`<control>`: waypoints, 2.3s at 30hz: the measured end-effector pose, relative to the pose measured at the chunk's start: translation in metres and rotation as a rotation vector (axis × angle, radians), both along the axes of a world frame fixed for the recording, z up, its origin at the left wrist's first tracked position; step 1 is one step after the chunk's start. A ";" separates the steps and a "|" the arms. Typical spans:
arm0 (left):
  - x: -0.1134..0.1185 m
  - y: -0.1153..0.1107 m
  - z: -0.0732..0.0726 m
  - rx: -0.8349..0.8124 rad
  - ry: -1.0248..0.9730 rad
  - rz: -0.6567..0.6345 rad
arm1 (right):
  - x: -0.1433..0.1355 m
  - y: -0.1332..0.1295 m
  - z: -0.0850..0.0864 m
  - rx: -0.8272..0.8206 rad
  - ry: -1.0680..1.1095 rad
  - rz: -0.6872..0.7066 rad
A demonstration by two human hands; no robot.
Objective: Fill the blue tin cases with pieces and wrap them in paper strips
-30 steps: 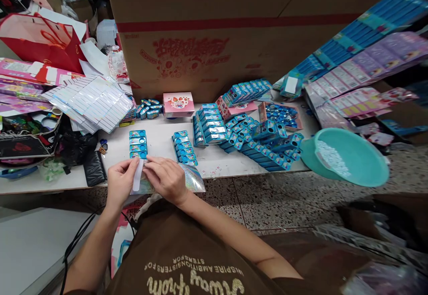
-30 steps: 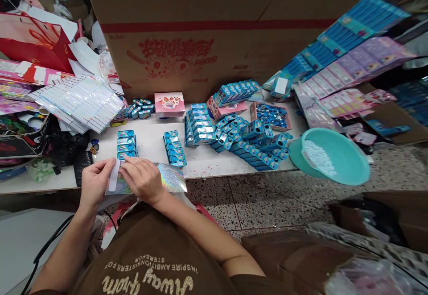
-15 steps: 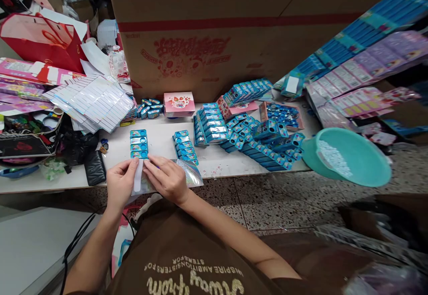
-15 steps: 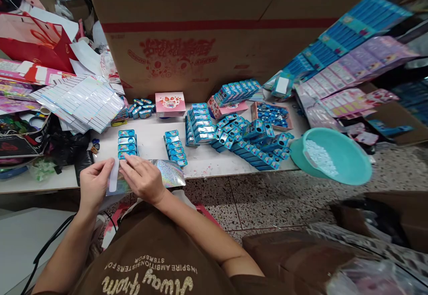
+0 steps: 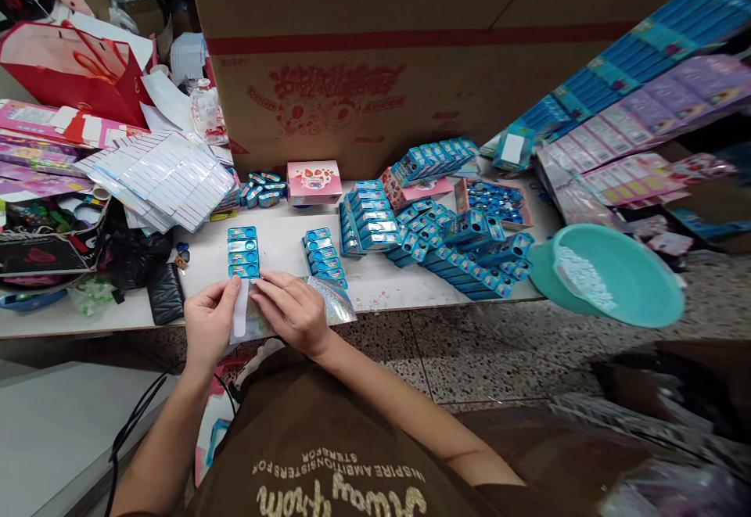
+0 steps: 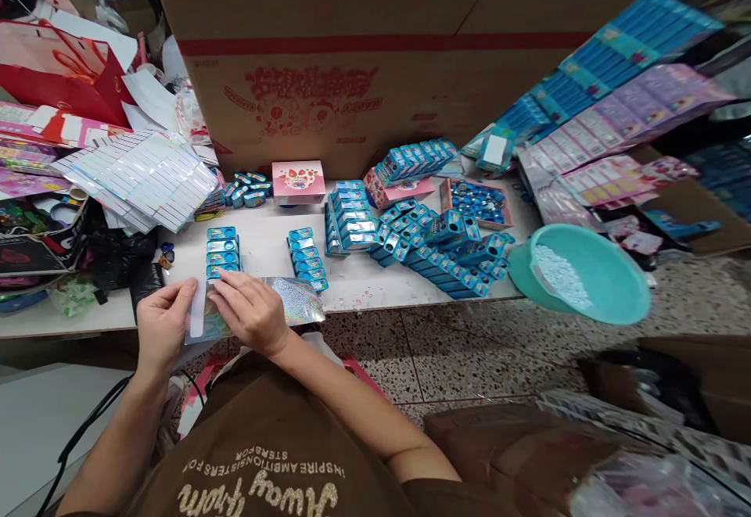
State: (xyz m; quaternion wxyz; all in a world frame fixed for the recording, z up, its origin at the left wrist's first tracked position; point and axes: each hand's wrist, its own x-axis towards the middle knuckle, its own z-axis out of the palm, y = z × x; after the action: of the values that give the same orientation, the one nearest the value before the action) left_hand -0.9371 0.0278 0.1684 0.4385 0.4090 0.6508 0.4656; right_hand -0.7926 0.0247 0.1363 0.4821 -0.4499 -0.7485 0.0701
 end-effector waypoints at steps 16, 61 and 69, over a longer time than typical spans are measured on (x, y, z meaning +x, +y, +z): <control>-0.052 0.104 -0.009 0.222 1.053 -0.495 | 0.011 -0.009 -0.004 -0.161 0.238 0.122; 0.168 0.057 -0.271 -0.449 -0.325 -0.065 | 0.170 0.039 -0.232 -1.127 0.729 -0.573; 0.167 0.056 -0.279 -0.450 -0.373 -0.062 | 0.165 0.042 -0.229 -1.115 0.552 -0.671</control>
State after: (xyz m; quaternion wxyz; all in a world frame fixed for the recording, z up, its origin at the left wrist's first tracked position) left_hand -0.7699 0.0837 -0.1110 0.6443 0.2284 0.6332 0.3630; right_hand -0.6279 0.0668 -0.0931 0.3476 -0.8021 -0.2725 0.4020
